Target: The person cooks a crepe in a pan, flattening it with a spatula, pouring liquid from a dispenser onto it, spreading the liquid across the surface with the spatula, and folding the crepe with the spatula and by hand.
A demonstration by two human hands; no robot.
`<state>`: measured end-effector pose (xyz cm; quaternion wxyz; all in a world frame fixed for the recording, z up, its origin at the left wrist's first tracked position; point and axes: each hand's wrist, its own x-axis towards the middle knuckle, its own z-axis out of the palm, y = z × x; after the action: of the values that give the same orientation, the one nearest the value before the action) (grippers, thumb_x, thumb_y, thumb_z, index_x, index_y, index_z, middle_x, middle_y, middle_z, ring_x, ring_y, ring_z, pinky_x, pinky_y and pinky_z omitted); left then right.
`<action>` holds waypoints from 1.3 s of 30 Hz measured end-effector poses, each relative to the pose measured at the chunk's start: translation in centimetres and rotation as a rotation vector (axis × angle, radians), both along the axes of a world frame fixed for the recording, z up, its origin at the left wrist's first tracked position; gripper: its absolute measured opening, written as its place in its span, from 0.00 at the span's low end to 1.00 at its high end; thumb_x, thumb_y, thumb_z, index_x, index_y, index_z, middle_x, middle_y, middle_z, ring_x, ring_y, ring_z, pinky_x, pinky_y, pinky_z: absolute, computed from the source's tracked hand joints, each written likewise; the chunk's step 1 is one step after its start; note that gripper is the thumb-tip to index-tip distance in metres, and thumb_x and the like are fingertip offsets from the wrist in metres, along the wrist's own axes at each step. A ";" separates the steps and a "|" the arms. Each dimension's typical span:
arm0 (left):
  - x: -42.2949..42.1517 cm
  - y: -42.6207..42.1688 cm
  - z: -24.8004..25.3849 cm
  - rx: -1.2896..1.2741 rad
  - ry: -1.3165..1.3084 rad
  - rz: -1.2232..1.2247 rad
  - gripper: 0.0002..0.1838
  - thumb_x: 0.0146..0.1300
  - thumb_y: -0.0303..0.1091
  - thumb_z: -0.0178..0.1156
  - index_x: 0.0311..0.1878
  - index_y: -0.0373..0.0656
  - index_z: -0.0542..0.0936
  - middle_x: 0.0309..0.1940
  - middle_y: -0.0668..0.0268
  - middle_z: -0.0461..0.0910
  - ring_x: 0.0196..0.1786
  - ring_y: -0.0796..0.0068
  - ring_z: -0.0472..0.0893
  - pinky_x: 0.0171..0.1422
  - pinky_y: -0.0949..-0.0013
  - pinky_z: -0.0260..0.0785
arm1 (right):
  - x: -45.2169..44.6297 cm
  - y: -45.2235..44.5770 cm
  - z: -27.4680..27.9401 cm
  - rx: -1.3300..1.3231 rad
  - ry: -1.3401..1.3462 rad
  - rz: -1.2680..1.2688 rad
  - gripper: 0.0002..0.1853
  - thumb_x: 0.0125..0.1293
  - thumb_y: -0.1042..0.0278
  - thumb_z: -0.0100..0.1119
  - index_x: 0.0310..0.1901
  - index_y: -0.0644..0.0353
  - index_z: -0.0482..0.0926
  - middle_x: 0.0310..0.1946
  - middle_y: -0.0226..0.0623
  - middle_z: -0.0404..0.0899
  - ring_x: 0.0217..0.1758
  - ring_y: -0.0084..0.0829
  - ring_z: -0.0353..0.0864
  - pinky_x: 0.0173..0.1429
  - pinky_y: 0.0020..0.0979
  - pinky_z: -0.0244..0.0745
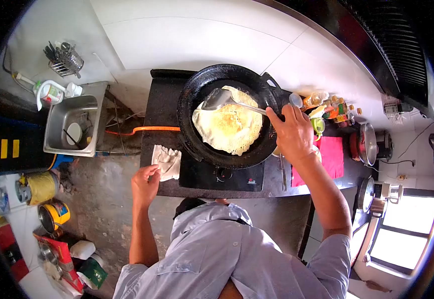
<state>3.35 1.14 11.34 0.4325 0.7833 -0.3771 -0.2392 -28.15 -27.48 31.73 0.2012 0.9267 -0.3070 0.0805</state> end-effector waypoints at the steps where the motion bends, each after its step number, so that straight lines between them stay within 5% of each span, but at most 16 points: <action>1: -0.1 0.2 -0.4 0.008 0.029 0.008 0.10 0.65 0.29 0.71 0.49 0.41 0.89 0.42 0.56 0.90 0.42 0.65 0.89 0.44 0.67 0.79 | 0.1 -0.3 0.0 -0.022 0.020 0.015 0.23 0.55 0.72 0.67 0.55 0.49 0.88 0.37 0.34 0.74 0.45 0.39 0.78 0.48 0.39 0.78; 39: -0.1 -1.5 -1.1 -0.001 0.080 -0.066 0.10 0.66 0.27 0.70 0.49 0.38 0.88 0.42 0.56 0.89 0.43 0.65 0.89 0.50 0.66 0.80 | -1.4 2.7 -3.5 0.059 -0.096 -0.218 0.27 0.54 0.77 0.65 0.58 0.49 0.87 0.41 0.37 0.73 0.47 0.41 0.78 0.47 0.43 0.77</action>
<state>3.30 -0.36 10.19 0.4395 0.7600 -0.3852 -0.2844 -29.58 -24.80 28.21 0.1665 0.8885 -0.4173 0.0935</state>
